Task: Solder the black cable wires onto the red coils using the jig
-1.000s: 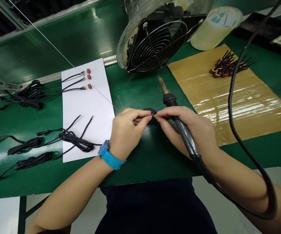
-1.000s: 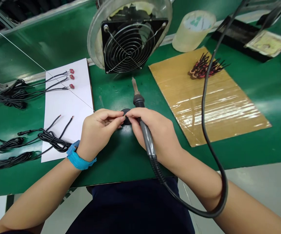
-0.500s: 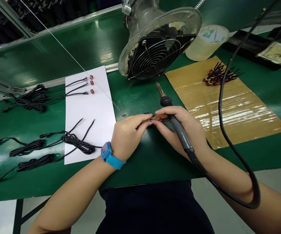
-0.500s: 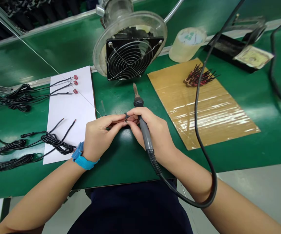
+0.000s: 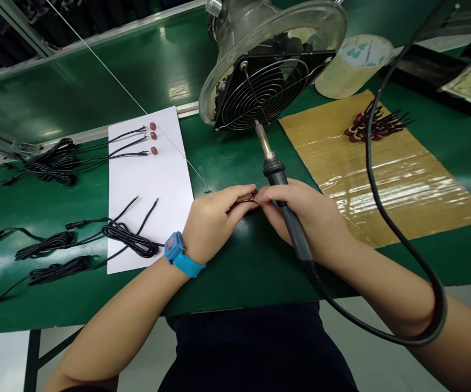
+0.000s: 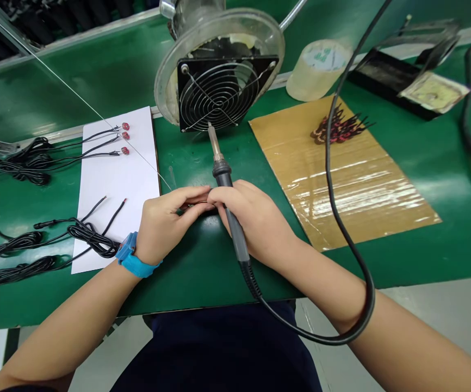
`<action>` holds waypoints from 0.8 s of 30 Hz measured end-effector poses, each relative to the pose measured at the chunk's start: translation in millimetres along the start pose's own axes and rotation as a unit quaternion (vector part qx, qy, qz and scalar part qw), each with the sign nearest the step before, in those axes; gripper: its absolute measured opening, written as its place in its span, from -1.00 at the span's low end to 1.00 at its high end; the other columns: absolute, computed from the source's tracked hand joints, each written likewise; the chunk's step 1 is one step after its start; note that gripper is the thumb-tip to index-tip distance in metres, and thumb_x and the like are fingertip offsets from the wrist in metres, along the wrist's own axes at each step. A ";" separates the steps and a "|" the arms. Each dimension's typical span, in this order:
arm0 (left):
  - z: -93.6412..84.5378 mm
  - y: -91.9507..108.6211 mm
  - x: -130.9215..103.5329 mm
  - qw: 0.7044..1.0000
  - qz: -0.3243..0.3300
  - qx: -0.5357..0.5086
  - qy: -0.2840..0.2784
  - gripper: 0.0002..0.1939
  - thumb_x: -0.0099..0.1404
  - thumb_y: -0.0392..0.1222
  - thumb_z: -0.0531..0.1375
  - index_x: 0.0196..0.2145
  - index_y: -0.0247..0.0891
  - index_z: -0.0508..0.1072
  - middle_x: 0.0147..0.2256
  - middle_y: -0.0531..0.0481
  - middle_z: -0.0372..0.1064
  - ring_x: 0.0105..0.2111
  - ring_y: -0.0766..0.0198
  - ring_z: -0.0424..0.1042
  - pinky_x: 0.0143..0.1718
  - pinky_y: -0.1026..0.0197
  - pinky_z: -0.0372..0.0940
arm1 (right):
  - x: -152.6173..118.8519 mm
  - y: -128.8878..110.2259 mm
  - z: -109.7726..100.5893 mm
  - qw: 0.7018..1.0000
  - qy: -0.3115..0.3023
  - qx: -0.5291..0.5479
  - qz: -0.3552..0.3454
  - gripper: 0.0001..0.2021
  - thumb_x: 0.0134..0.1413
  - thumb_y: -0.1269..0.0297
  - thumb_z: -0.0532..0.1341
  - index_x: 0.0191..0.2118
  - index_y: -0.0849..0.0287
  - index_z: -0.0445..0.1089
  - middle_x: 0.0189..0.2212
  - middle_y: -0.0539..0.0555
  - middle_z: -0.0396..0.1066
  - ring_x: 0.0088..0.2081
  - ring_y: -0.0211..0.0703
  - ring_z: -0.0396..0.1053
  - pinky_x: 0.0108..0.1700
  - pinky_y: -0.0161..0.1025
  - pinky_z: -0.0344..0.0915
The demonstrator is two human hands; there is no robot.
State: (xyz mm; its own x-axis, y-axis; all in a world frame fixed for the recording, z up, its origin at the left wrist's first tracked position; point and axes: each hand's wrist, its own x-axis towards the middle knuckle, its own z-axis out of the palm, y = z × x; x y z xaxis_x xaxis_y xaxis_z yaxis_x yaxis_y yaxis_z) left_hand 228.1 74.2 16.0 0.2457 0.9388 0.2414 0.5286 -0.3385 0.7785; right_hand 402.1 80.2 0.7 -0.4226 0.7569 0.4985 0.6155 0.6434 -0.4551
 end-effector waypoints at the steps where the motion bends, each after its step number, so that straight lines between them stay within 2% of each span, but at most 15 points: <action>1: -2.2 0.9 1.9 1.000 -0.020 0.001 -0.014 -0.79 0.23 -0.21 0.17 -0.17 -0.25 0.49 -0.21 -0.02 0.50 -0.23 0.29 0.47 -0.16 0.28 0.34 | 0.0 0.6 0.6 1.000 0.001 0.010 -0.008 -0.89 0.10 0.42 0.08 -0.27 0.08 0.27 -0.39 -0.03 0.41 -0.36 -0.26 0.36 -0.37 -0.30 0.31; 3: -7.3 3.4 6.1 0.996 -0.057 0.015 -0.066 -0.81 0.26 -0.17 0.13 -0.28 -0.24 0.52 -0.30 -0.01 0.51 -0.29 0.29 0.46 -0.22 0.28 0.32 | -0.6 1.6 1.9 1.000 0.003 0.026 -0.015 -0.87 0.10 0.44 0.07 -0.26 0.08 0.25 -0.36 -0.03 0.41 -0.36 -0.26 0.35 -0.35 -0.29 0.31; 6: -12.1 6.1 11.7 0.982 -0.100 0.013 -0.158 -0.71 0.30 -0.13 0.04 -0.43 -0.24 0.51 -0.42 0.01 0.48 -0.39 0.30 0.41 -0.34 0.28 0.28 | -2.0 3.1 3.8 0.999 0.007 0.032 -0.019 -0.85 0.09 0.46 0.07 -0.24 0.07 0.24 -0.35 -0.04 0.41 -0.37 -0.26 0.33 -0.35 -0.29 0.29; 8: -11.6 5.5 13.9 0.971 -0.148 -0.025 -0.183 -0.68 0.30 -0.11 0.03 -0.47 -0.26 0.48 -0.46 0.01 0.46 -0.46 0.33 0.37 -0.41 0.29 0.26 | -2.7 4.0 5.3 0.999 0.009 0.019 -0.028 -0.86 0.11 0.44 0.06 -0.22 0.07 0.24 -0.37 -0.03 0.41 -0.36 -0.24 0.33 -0.33 -0.27 0.27; 12: -7.1 1.4 17.2 0.946 -0.246 -0.118 -0.176 -0.72 0.24 -0.09 0.09 -0.52 -0.30 0.45 -0.52 0.02 0.41 -0.55 0.39 0.30 -0.48 0.34 0.23 | -1.9 4.6 7.8 0.998 0.022 -0.032 -0.046 -0.87 0.15 0.38 0.05 -0.20 0.05 0.26 -0.42 -0.02 0.40 -0.30 -0.19 0.34 -0.29 -0.21 0.24; 15: -5.5 0.2 19.9 0.931 -0.283 -0.161 -0.167 -0.75 0.20 -0.11 0.14 -0.53 -0.31 0.45 -0.52 0.03 0.39 -0.56 0.44 0.27 -0.50 0.37 0.22 | 0.1 4.1 5.3 0.998 0.018 -0.040 -0.042 -0.88 0.13 0.38 0.08 -0.22 0.05 0.28 -0.44 -0.01 0.40 -0.32 -0.18 0.33 -0.31 -0.21 0.25; 18: -4.9 0.7 21.3 0.922 -0.305 -0.174 -0.164 -0.77 0.19 -0.12 0.16 -0.51 -0.31 0.47 -0.53 0.03 0.39 -0.57 0.46 0.26 -0.51 0.38 0.20 | 1.4 5.3 -1.4 0.998 0.057 -0.017 -0.024 -0.87 0.07 0.43 0.13 -0.27 0.05 0.26 -0.44 -0.03 0.41 -0.33 -0.18 0.34 -0.29 -0.19 0.29; 21: -4.3 1.4 21.1 0.921 -0.309 -0.181 -0.152 -0.78 0.17 -0.13 0.18 -0.52 -0.32 0.47 -0.55 0.03 0.38 -0.57 0.46 0.25 -0.53 0.39 0.20 | 0.3 10.7 -4.7 0.996 0.082 0.032 0.022 -0.81 -0.01 0.41 0.19 -0.24 0.05 0.23 -0.35 -0.02 0.41 -0.28 -0.18 0.37 -0.25 -0.16 0.34; 24: -3.6 1.9 20.7 0.918 -0.315 -0.193 -0.144 -0.78 0.17 -0.14 0.17 -0.51 -0.33 0.47 -0.52 0.02 0.40 -0.57 0.47 0.27 -0.52 0.39 0.23 | -2.0 16.8 0.6 0.986 0.038 0.135 0.095 -0.72 -0.08 0.34 0.26 -0.22 0.09 0.19 -0.27 0.00 0.40 -0.32 -0.24 0.39 -0.27 -0.23 0.39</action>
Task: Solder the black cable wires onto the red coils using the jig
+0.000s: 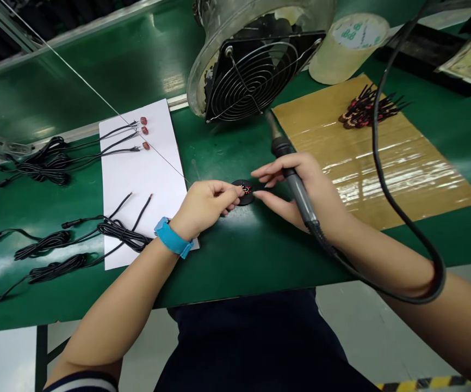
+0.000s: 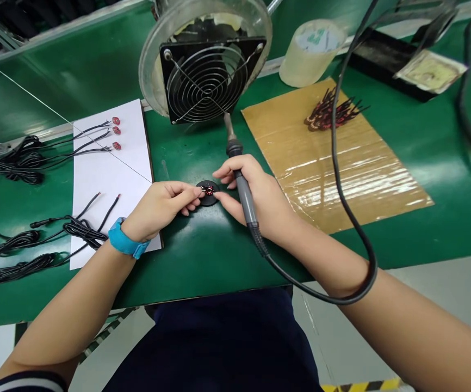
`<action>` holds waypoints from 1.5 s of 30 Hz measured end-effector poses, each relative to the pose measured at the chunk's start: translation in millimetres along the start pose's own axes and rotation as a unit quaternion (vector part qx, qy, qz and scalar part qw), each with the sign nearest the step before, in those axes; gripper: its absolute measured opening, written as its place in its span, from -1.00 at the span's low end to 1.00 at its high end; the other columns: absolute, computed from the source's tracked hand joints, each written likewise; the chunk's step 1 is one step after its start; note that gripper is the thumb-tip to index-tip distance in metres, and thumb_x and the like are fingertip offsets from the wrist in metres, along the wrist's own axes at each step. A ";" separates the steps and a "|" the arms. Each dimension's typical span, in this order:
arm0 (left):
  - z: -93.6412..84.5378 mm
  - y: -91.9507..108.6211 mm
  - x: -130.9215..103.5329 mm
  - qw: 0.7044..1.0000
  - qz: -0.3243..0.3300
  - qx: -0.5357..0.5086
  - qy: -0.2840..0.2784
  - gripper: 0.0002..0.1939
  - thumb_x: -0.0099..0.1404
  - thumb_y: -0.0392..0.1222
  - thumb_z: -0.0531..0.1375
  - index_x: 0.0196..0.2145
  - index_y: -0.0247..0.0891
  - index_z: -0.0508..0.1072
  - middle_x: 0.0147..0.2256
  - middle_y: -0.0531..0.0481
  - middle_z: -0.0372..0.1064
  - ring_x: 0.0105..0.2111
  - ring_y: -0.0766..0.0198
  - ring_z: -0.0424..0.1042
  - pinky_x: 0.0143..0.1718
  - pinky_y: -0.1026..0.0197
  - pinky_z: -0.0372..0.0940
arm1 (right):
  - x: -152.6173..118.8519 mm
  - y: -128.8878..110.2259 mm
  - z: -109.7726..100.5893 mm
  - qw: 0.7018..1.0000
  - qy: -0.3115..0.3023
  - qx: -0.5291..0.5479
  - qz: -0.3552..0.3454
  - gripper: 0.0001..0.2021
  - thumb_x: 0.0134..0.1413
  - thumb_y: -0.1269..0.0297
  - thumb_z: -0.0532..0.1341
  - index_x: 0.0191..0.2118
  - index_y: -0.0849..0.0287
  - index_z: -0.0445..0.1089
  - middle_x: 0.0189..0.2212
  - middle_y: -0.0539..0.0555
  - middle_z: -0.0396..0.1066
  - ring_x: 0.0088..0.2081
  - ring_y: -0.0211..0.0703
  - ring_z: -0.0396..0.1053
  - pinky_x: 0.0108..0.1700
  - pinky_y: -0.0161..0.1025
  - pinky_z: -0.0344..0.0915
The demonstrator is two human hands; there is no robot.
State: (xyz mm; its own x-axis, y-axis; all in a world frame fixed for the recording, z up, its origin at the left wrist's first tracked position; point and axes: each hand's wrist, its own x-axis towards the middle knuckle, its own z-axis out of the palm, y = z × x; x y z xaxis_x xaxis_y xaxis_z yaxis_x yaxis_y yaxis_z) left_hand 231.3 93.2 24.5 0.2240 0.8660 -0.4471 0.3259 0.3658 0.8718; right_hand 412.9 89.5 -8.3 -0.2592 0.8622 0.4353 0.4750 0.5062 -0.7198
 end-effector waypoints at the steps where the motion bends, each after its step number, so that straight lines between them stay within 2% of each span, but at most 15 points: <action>1: 0.2 -0.2 0.0 1.000 -0.003 -0.006 -0.002 -0.79 0.18 -0.15 0.17 -0.50 -0.34 0.47 -0.50 0.01 0.41 -0.55 0.46 0.29 -0.50 0.39 0.24 | -0.4 1.8 2.3 0.999 -0.016 0.025 0.024 -0.71 -0.09 0.33 0.27 -0.22 0.09 0.18 -0.27 0.00 0.41 -0.33 -0.27 0.40 -0.28 -0.25 0.40; 3: 0.4 -1.3 0.1 1.000 -0.009 -0.014 -0.004 -0.80 0.19 -0.16 0.16 -0.46 -0.34 0.48 -0.47 -0.01 0.43 -0.51 0.45 0.33 -0.46 0.39 0.28 | -0.8 3.3 7.1 0.997 -0.033 0.046 0.053 -0.71 -0.09 0.33 0.26 -0.23 0.10 0.16 -0.29 -0.03 0.42 -0.32 -0.28 0.41 -0.26 -0.28 0.41; 6: 0.1 -4.5 0.5 1.000 -0.003 -0.017 -0.006 -0.81 0.20 -0.17 0.15 -0.40 -0.34 0.49 -0.43 -0.03 0.45 -0.43 0.41 0.38 -0.40 0.38 0.31 | -0.7 1.6 11.6 0.998 -0.031 0.017 0.057 -0.73 -0.07 0.34 0.26 -0.24 0.10 0.17 -0.35 -0.06 0.43 -0.33 -0.29 0.43 -0.26 -0.30 0.41; 12: -0.8 -7.7 0.7 1.000 -0.002 -0.021 -0.004 -0.79 0.20 -0.15 0.16 -0.43 -0.34 0.49 -0.43 -0.05 0.46 -0.45 0.40 0.40 -0.36 0.32 0.34 | -3.5 -1.5 12.3 0.996 0.006 -0.084 -0.013 -0.77 -0.05 0.29 0.26 -0.27 0.09 0.21 -0.36 -0.04 0.38 -0.33 -0.25 0.40 -0.30 -0.28 0.39; 17: -1.5 -6.1 2.1 0.999 -0.019 -0.048 -0.012 -0.82 0.20 -0.19 0.18 -0.44 -0.35 0.50 -0.42 -0.07 0.47 -0.46 0.41 0.40 -0.33 0.30 0.35 | -7.2 -3.0 9.1 0.996 0.054 -0.062 -0.023 -0.76 -0.02 0.34 0.25 -0.21 0.04 0.21 -0.31 -0.01 0.39 -0.28 -0.20 0.40 -0.23 -0.19 0.38; 20: -1.2 -6.5 3.5 0.996 -0.028 -0.080 -0.013 -0.84 0.20 -0.23 0.18 -0.45 -0.38 0.49 -0.42 -0.08 0.46 -0.47 0.42 0.41 -0.31 0.30 0.36 | -5.9 -4.2 7.1 0.994 0.020 -0.073 -0.078 -0.82 0.04 0.42 0.16 -0.24 0.01 0.21 -0.36 -0.04 0.40 -0.28 -0.20 0.39 -0.24 -0.19 0.37; 24: 0.4 -5.6 2.7 0.992 -0.036 -0.118 -0.001 -0.83 0.20 -0.28 0.17 -0.51 -0.39 0.46 -0.50 -0.02 0.42 -0.49 0.45 0.40 -0.33 0.34 0.36 | -0.1 -11.0 8.1 0.971 -0.031 -0.164 -0.173 -0.84 0.09 0.45 0.08 -0.22 0.06 0.27 -0.43 0.01 0.36 -0.31 -0.18 0.32 -0.28 -0.20 0.32; 27: 2.5 -4.0 0.1 0.991 -0.029 -0.127 0.012 -0.79 0.19 -0.33 0.15 -0.59 -0.37 0.42 -0.56 0.03 0.38 -0.53 0.48 0.37 -0.37 0.37 0.34 | 5.1 -21.3 11.0 0.949 -0.041 -0.247 -0.189 -0.85 0.13 0.43 0.04 -0.30 0.09 0.31 -0.53 0.03 0.30 -0.37 -0.16 0.27 -0.35 -0.20 0.26; 30: 5.7 -3.3 -2.0 0.991 -0.022 -0.128 0.035 -0.77 0.16 -0.38 0.14 -0.64 -0.36 0.39 -0.60 0.07 0.33 -0.56 0.51 0.33 -0.42 0.41 0.32 | 6.9 -29.6 11.2 0.937 -0.044 -0.284 -0.199 -0.81 0.16 0.41 0.02 -0.36 0.09 0.35 -0.61 0.04 0.25 -0.41 -0.15 0.24 -0.39 -0.19 0.19; 32: 8.4 -3.4 -2.5 0.990 -0.028 -0.129 0.050 -0.79 0.17 -0.37 0.15 -0.61 -0.37 0.40 -0.59 0.07 0.34 -0.57 0.51 0.33 -0.44 0.42 0.31 | 3.9 -31.1 7.6 0.937 -0.032 -0.283 -0.201 -0.82 0.16 0.41 0.03 -0.31 0.08 0.36 -0.59 0.04 0.28 -0.39 -0.13 0.27 -0.37 -0.17 0.19; 34: 11.5 -3.2 -2.7 0.989 -0.040 -0.132 0.058 -0.82 0.19 -0.33 0.15 -0.56 -0.39 0.42 -0.56 0.03 0.36 -0.56 0.49 0.34 -0.44 0.40 0.32 | -3.2 -29.2 1.3 0.941 -0.015 -0.270 -0.201 -0.84 0.13 0.41 0.08 -0.22 0.07 0.34 -0.47 0.04 0.39 -0.30 -0.11 0.32 -0.30 -0.16 0.22; 37: 16.7 -1.6 -3.7 0.987 -0.051 -0.134 0.065 -0.85 0.19 -0.31 0.15 -0.49 -0.41 0.44 -0.50 -0.02 0.40 -0.54 0.47 0.35 -0.42 0.36 0.33 | -20.7 -23.4 -9.0 0.957 0.044 -0.239 -0.162 -0.76 0.04 0.44 0.17 -0.13 0.09 0.32 -0.34 0.04 0.44 -0.28 -0.13 0.36 -0.27 -0.18 0.26; 40: 21.5 0.1 -5.7 0.989 -0.049 -0.123 0.072 -0.86 0.19 -0.30 0.15 -0.47 -0.41 0.45 -0.48 -0.03 0.41 -0.53 0.46 0.35 -0.41 0.35 0.32 | -41.4 -18.7 -14.6 0.967 0.092 -0.192 -0.137 -0.57 0.01 0.50 0.20 0.03 0.11 0.25 -0.45 0.00 0.43 -0.44 -0.21 0.35 -0.40 -0.24 0.26; 42: 23.7 0.0 -6.8 0.989 -0.045 -0.115 0.080 -0.85 0.20 -0.29 0.14 -0.47 -0.41 0.44 -0.48 -0.03 0.41 -0.53 0.46 0.35 -0.41 0.35 0.31 | -53.2 -18.3 -15.8 0.973 0.107 -0.144 -0.148 -0.46 0.01 0.53 0.20 0.14 0.13 0.17 -0.49 -0.02 0.42 -0.47 -0.23 0.35 -0.44 -0.26 0.27; 45: 25.2 -2.2 -7.4 0.989 -0.037 -0.113 0.091 -0.83 0.21 -0.25 0.15 -0.46 -0.42 0.44 -0.47 -0.04 0.41 -0.51 0.45 0.36 -0.41 0.35 0.31 | -63.1 -23.3 -16.7 0.980 0.109 -0.086 -0.142 -0.48 -0.02 0.50 0.24 0.11 0.17 0.23 -0.46 0.01 0.41 -0.43 -0.22 0.39 -0.43 -0.27 0.33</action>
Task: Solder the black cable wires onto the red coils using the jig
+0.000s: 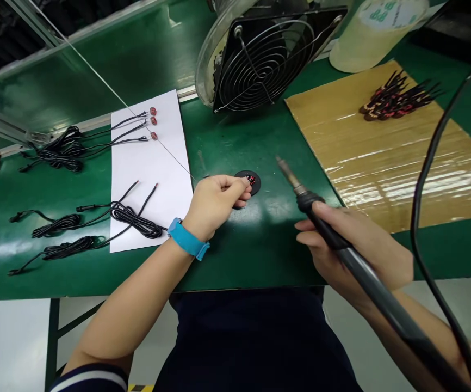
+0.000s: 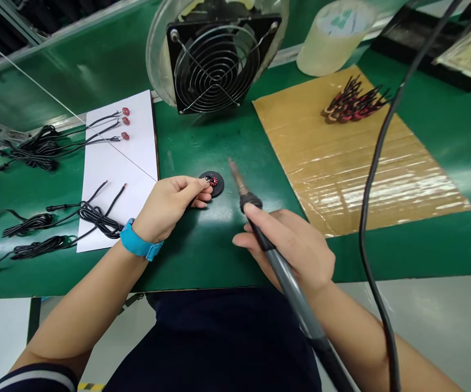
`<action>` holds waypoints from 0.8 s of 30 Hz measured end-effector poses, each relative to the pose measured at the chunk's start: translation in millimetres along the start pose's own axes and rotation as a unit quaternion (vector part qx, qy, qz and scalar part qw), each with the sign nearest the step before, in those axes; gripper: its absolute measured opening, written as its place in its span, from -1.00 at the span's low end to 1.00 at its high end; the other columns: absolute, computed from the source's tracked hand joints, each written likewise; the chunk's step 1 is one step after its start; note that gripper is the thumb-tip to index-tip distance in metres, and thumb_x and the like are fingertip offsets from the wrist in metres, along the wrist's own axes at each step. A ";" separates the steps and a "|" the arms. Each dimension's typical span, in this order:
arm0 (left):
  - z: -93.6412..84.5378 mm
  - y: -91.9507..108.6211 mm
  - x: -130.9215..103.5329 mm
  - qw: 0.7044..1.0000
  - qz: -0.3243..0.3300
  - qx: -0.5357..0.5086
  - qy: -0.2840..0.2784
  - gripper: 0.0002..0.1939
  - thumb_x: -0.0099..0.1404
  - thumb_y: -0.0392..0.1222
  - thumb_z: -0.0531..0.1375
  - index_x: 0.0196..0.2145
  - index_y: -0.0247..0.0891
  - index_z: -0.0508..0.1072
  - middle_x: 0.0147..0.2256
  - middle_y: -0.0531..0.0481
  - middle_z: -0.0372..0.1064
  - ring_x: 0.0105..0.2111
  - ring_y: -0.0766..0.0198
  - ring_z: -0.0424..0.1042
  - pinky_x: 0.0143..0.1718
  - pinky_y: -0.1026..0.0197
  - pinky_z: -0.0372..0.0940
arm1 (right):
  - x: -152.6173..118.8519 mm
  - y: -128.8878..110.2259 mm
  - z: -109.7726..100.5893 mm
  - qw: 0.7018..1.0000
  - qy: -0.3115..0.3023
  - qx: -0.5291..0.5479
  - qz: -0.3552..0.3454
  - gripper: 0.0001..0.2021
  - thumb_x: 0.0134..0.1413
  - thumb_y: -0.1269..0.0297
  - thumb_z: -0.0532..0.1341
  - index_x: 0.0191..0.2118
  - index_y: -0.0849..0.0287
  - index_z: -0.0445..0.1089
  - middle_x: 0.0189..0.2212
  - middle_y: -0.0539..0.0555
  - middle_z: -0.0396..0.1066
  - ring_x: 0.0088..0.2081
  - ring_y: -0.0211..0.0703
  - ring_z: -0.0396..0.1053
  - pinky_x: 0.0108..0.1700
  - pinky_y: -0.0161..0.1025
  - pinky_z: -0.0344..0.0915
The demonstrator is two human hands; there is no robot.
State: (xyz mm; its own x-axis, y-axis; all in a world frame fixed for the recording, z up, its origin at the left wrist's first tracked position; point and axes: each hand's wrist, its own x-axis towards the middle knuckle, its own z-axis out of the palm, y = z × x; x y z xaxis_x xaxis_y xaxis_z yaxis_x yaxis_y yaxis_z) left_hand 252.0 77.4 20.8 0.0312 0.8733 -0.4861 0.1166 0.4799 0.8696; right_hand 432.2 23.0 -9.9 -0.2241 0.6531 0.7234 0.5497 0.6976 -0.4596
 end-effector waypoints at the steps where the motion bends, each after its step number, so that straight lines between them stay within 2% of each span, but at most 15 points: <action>1: -0.1 -0.9 0.1 1.000 0.001 -0.003 0.000 -0.82 0.21 -0.25 0.15 -0.46 -0.41 0.44 -0.47 -0.04 0.41 -0.51 0.45 0.36 -0.40 0.35 0.31 | -0.1 -2.7 -1.1 1.000 -0.006 0.009 0.008 -0.51 -0.02 0.49 0.24 0.09 0.18 0.26 -0.44 0.03 0.41 -0.42 -0.21 0.40 -0.42 -0.27 0.34; 7: -1.1 -2.6 1.4 1.000 0.000 -0.021 -0.006 -0.83 0.21 -0.27 0.15 -0.47 -0.42 0.44 -0.47 -0.03 0.42 -0.50 0.45 0.37 -0.36 0.33 0.32 | 4.4 -11.1 -4.8 0.999 -0.020 0.019 0.041 -0.53 -0.06 0.55 0.25 0.03 0.16 0.30 -0.41 0.05 0.44 -0.38 -0.20 0.43 -0.38 -0.28 0.38; 13: -2.2 -0.3 1.5 0.999 -0.010 -0.032 -0.016 -0.83 0.21 -0.27 0.15 -0.47 -0.42 0.45 -0.47 -0.03 0.42 -0.49 0.45 0.37 -0.35 0.33 0.32 | 1.5 -8.9 -4.1 0.998 -0.036 0.017 0.041 -0.50 -0.07 0.54 0.26 0.05 0.15 0.29 -0.40 0.06 0.45 -0.37 -0.21 0.44 -0.36 -0.30 0.39; 19: -2.9 1.9 1.3 0.999 -0.015 -0.030 -0.027 -0.83 0.22 -0.27 0.14 -0.44 -0.43 0.46 -0.47 -0.02 0.41 -0.49 0.45 0.36 -0.36 0.34 0.31 | -1.4 -7.2 -2.5 0.999 -0.021 0.022 0.030 -0.47 -0.09 0.52 0.29 0.06 0.15 0.30 -0.38 0.05 0.47 -0.37 -0.19 0.45 -0.38 -0.29 0.40; 24: -3.6 1.6 1.6 0.999 -0.015 -0.029 -0.030 -0.83 0.21 -0.26 0.15 -0.45 -0.43 0.45 -0.47 -0.02 0.40 -0.48 0.45 0.36 -0.35 0.34 0.31 | -0.8 -9.8 -3.4 0.998 -0.035 0.018 0.050 -0.49 -0.07 0.51 0.28 0.07 0.10 0.29 -0.37 0.04 0.47 -0.38 -0.20 0.45 -0.37 -0.28 0.42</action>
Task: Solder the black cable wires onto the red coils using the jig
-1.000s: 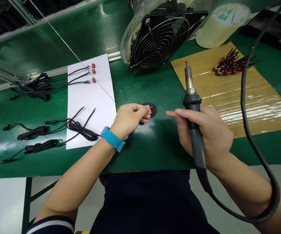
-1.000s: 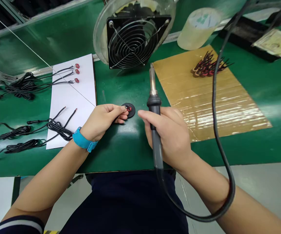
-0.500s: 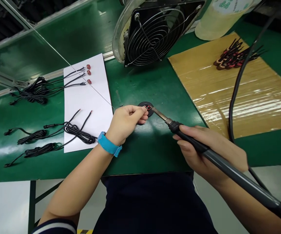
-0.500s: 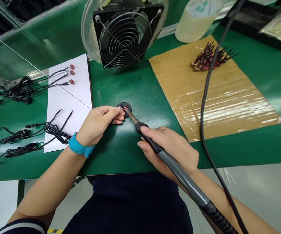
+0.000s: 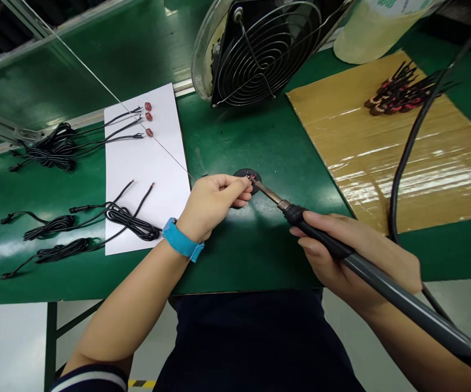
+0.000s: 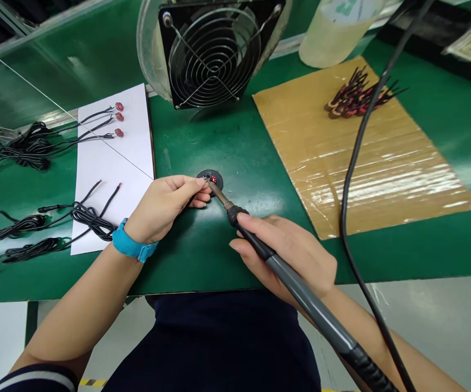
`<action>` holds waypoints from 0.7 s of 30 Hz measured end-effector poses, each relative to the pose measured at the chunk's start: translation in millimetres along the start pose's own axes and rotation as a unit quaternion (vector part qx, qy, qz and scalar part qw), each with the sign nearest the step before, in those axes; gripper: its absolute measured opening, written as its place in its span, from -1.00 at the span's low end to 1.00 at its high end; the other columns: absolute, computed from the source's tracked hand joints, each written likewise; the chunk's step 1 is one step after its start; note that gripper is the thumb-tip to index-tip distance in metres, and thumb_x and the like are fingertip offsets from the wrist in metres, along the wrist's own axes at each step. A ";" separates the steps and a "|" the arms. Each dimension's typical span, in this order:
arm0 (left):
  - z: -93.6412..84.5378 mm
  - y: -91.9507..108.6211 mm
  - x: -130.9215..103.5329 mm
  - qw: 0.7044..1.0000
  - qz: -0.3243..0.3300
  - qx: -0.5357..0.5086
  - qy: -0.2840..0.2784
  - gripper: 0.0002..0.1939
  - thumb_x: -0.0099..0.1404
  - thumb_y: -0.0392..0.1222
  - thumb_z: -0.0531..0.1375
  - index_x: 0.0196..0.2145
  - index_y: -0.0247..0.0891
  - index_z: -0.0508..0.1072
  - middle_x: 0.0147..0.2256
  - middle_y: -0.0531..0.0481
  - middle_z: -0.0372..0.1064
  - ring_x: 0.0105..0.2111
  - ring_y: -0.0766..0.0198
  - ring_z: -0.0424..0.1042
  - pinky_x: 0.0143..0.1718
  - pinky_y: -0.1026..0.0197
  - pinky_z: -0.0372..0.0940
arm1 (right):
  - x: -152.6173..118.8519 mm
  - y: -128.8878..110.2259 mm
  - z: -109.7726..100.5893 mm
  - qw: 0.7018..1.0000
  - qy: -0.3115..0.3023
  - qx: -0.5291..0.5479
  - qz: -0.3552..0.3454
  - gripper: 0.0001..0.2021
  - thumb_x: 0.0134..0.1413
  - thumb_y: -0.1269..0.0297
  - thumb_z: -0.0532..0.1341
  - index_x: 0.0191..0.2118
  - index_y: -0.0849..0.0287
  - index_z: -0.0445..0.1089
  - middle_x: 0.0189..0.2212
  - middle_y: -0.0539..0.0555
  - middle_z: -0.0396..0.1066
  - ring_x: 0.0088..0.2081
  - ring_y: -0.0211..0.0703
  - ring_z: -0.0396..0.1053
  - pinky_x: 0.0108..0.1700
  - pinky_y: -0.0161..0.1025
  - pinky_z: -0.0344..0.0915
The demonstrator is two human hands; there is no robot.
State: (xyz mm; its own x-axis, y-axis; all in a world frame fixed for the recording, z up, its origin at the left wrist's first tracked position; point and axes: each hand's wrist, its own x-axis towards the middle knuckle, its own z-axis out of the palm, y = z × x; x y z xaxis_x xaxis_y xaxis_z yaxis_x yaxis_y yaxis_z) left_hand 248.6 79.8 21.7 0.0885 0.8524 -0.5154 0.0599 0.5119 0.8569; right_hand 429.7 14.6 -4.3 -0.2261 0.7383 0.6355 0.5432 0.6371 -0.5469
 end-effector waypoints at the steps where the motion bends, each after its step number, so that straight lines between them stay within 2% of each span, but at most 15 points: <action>1: -0.1 -0.2 -0.1 1.000 0.002 0.000 0.000 -0.83 0.21 -0.26 0.15 -0.45 -0.43 0.45 -0.46 -0.02 0.41 -0.48 0.45 0.37 -0.35 0.34 0.31 | 0.0 -0.6 -0.4 1.000 0.000 0.002 0.006 -0.49 -0.06 0.50 0.28 0.07 0.09 0.29 -0.37 0.03 0.47 -0.39 -0.20 0.44 -0.37 -0.28 0.41; 10: 0.3 -0.3 -1.2 1.000 -0.001 -0.003 0.004 -0.84 0.20 -0.27 0.15 -0.47 -0.42 0.46 -0.47 -0.02 0.41 -0.48 0.44 0.37 -0.33 0.33 0.31 | -2.3 1.8 1.6 1.000 0.014 0.008 0.004 -0.47 -0.06 0.48 0.28 0.08 0.03 0.28 -0.34 0.01 0.47 -0.37 -0.19 0.45 -0.42 -0.28 0.41; 15: 0.1 -1.6 -0.4 1.000 0.001 -0.002 0.001 -0.83 0.19 -0.25 0.16 -0.45 -0.43 0.46 -0.46 -0.04 0.42 -0.46 0.43 0.37 -0.33 0.33 0.32 | -2.1 2.7 0.0 1.000 0.012 0.017 -0.003 -0.48 -0.10 0.52 0.29 0.06 0.17 0.31 -0.37 0.07 0.47 -0.36 -0.22 0.44 -0.39 -0.31 0.39; 21: -0.1 -1.9 -0.1 1.000 0.005 0.011 0.003 -0.82 0.18 -0.22 0.17 -0.45 -0.41 0.48 -0.45 -0.06 0.43 -0.46 0.41 0.38 -0.33 0.32 0.31 | -1.0 4.4 -2.1 1.000 0.013 0.010 -0.016 -0.47 -0.13 0.54 0.29 0.05 0.22 0.32 -0.39 0.07 0.47 -0.38 -0.24 0.44 -0.37 -0.34 0.40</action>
State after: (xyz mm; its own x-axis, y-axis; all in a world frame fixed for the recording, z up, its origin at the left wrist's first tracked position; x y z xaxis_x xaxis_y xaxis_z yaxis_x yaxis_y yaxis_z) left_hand 248.4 78.8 20.1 0.0842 0.8584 -0.5061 0.0799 0.5004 0.8621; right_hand 434.0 16.2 -6.2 -0.2220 0.7109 0.6673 0.5196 0.6654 -0.5360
